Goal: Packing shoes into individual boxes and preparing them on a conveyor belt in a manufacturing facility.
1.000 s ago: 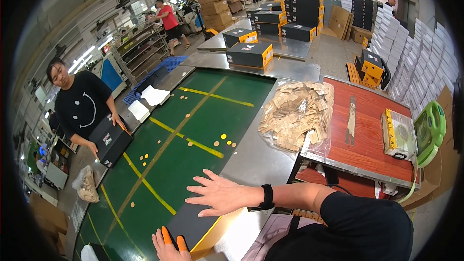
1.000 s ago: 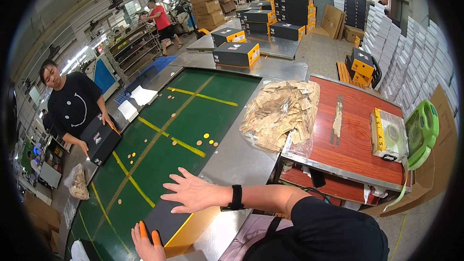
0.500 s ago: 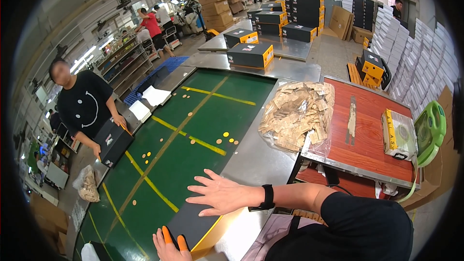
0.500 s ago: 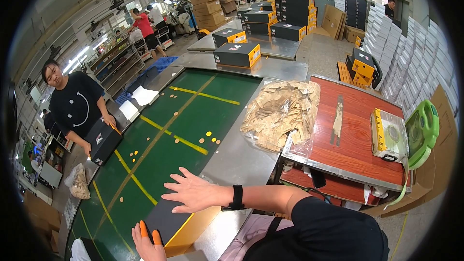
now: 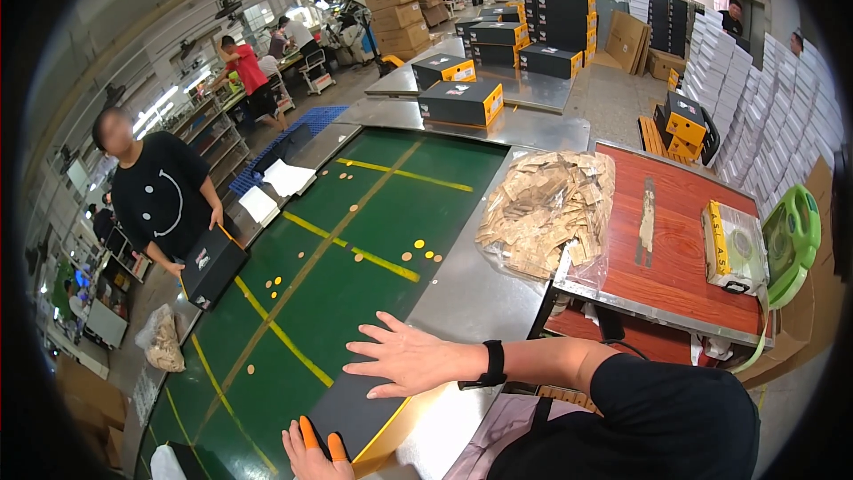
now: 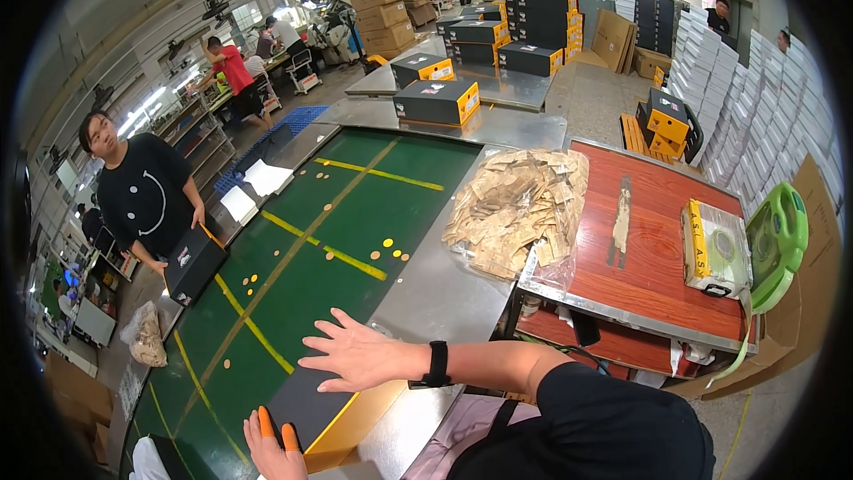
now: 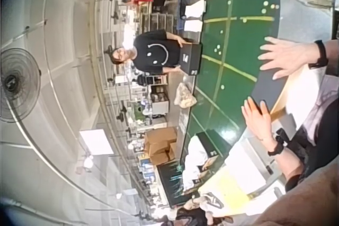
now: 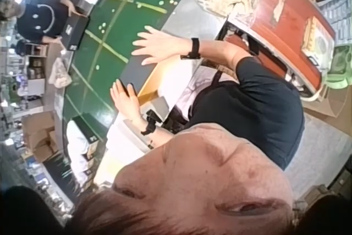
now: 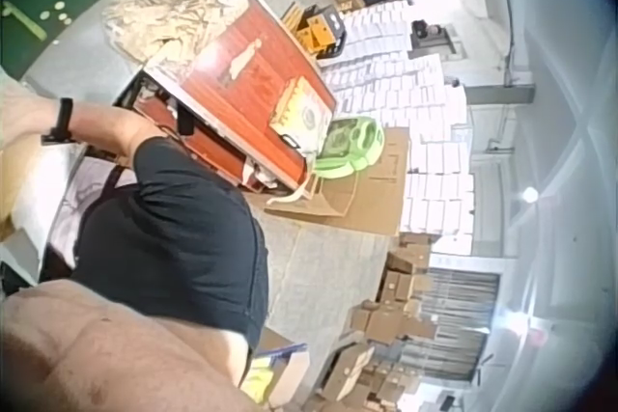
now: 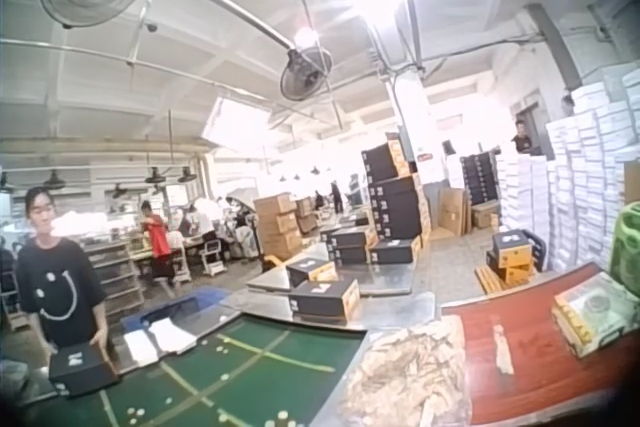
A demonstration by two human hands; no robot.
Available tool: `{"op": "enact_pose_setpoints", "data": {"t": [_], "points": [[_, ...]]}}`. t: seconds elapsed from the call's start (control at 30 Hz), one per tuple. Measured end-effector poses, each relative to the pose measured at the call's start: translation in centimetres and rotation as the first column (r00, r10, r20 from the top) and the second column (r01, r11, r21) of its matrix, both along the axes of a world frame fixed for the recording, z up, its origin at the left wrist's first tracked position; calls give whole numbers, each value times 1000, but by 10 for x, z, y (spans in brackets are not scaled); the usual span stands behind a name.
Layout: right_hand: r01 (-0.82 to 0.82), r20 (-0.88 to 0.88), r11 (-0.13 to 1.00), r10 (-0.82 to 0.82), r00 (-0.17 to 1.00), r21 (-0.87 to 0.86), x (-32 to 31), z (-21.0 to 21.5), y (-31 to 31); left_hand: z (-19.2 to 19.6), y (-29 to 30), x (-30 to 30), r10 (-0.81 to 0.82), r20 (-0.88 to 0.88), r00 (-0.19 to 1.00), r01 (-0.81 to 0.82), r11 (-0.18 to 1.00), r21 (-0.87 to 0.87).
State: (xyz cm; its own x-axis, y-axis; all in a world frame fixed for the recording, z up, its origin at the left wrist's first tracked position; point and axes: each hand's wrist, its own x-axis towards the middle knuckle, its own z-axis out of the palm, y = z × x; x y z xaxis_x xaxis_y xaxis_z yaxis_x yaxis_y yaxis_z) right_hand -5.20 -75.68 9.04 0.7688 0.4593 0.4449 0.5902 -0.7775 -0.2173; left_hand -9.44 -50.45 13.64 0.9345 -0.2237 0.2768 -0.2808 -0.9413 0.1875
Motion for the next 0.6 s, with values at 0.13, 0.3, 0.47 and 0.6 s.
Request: {"op": "enact_pose_setpoints", "data": {"t": [0.13, 0.3, 0.47, 0.6], "points": [[-2, -19, 1000, 2, 1000, -4, -1, 2, 0, -1, 1, 0, -6, 8, 1000, 6, 1000, -6], [0, -25, 1000, 0, 1000, -11, 0, 1, 0, 0, 0, -1, 0, 0, 1000, 0, 1000, -7], [-32, -48, 999, 33, 998, 15, -5, 8, -1, 0, 1, -1, -3, 2, 1000, 3, 1000, -6], [-91, -47, 995, 92, 995, 32, -4, 5, -6, 1, 1, -1, 3, -4, 1000, -3, 1000, -5]]}}
